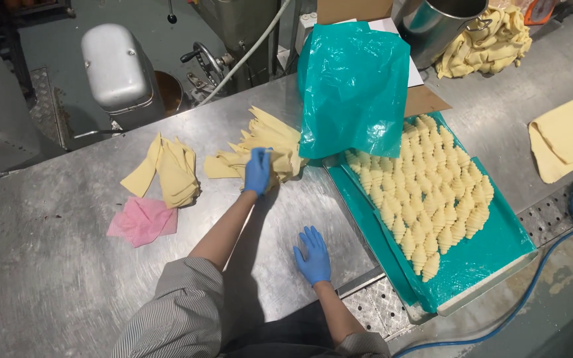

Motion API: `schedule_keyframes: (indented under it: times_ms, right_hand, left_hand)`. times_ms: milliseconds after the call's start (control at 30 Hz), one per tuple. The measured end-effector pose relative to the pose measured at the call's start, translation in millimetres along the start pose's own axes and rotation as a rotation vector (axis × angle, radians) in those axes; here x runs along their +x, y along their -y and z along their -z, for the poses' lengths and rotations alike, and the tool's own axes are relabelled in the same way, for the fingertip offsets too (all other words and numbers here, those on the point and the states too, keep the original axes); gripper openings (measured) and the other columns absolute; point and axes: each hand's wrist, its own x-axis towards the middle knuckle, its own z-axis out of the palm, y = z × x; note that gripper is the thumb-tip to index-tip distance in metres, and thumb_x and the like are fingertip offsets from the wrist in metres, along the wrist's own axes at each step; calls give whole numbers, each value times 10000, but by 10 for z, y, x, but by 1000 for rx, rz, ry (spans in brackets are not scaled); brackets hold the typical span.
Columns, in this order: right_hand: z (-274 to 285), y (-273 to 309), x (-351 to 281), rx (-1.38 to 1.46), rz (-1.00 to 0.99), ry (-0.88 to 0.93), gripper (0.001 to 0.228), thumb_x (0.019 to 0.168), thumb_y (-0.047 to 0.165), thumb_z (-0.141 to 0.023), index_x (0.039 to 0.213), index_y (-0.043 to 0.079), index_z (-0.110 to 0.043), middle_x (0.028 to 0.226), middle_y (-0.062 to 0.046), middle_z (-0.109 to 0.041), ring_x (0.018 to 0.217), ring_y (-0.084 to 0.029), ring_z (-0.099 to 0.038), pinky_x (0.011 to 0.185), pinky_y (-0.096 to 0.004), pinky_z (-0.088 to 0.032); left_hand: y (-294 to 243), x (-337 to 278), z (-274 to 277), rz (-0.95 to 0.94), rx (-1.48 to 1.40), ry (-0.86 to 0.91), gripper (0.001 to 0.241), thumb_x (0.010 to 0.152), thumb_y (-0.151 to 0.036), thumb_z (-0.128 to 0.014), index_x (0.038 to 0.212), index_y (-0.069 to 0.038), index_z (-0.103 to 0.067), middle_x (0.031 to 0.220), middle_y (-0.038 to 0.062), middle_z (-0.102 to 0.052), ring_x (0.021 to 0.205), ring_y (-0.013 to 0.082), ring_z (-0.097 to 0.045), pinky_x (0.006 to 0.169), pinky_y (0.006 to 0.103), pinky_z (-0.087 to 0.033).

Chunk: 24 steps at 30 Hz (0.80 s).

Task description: Rolling individual triangular pieces of dough into croissant shapes and placing them onto a storage tray.

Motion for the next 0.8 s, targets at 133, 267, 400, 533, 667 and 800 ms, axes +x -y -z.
schedule_keyframes:
  times_ms: [133,267,400,533,667,800]
  right_hand:
    - [-12,-28,-61,35,12,-15,432,883,246,-735,1275,77,-669,1506,-124,-541,1457,-345,-415,1191,-446,-346]
    - [-118,-177,-12,81,9,-14,426,883,238,-757,1274,86,-683,1521,-121,-543,1476,-341,-413,1211,-445,-328]
    - [-402,-344,186,286,-218,11,502,924,273,-752,1373,87,-624,1535,-122,-539,1474,-285,-450,1219,-429,-339]
    - [-208,245,706,689,-186,-202,717,924,309,-712,1528,38,-435,1536,-145,-513,1356,-216,-537,1135,-368,-409]
    - [-126,580,910,645,-230,11,631,851,268,-806,1349,-26,-557,1259,-144,-670,1075,-178,-655,916,-314,-524]
    - [-118,368,840,807,-377,229,369,880,242,-769,1110,-46,-768,974,-81,-792,862,-116,-712,812,-271,-565]
  left_hand:
    - [365,489,188,-67,-294,-281,260,1074,-251,-581,1192,-20,-564,999,93,-660,894,219,-629,817,348,-524]
    - [-76,313,709,-4,-655,-249,245,1087,-250,-584,1218,-45,-558,925,-1,-590,805,90,-524,725,266,-487]
    - [-560,-334,1041,7,-722,-143,232,1075,-243,-567,1214,-57,-548,916,-17,-574,797,73,-530,720,252,-506]
    - [-487,-1169,898,63,-629,-69,223,1066,-240,-576,1176,-48,-556,932,-2,-591,824,78,-571,746,252,-523]
    - [-185,-1781,777,140,-404,-62,271,1020,-253,-600,1165,-24,-598,922,18,-632,820,91,-573,743,260,-503]
    - [398,-2003,1122,293,-788,-260,263,1032,-236,-594,1209,-43,-613,1058,39,-656,966,151,-589,858,311,-501]
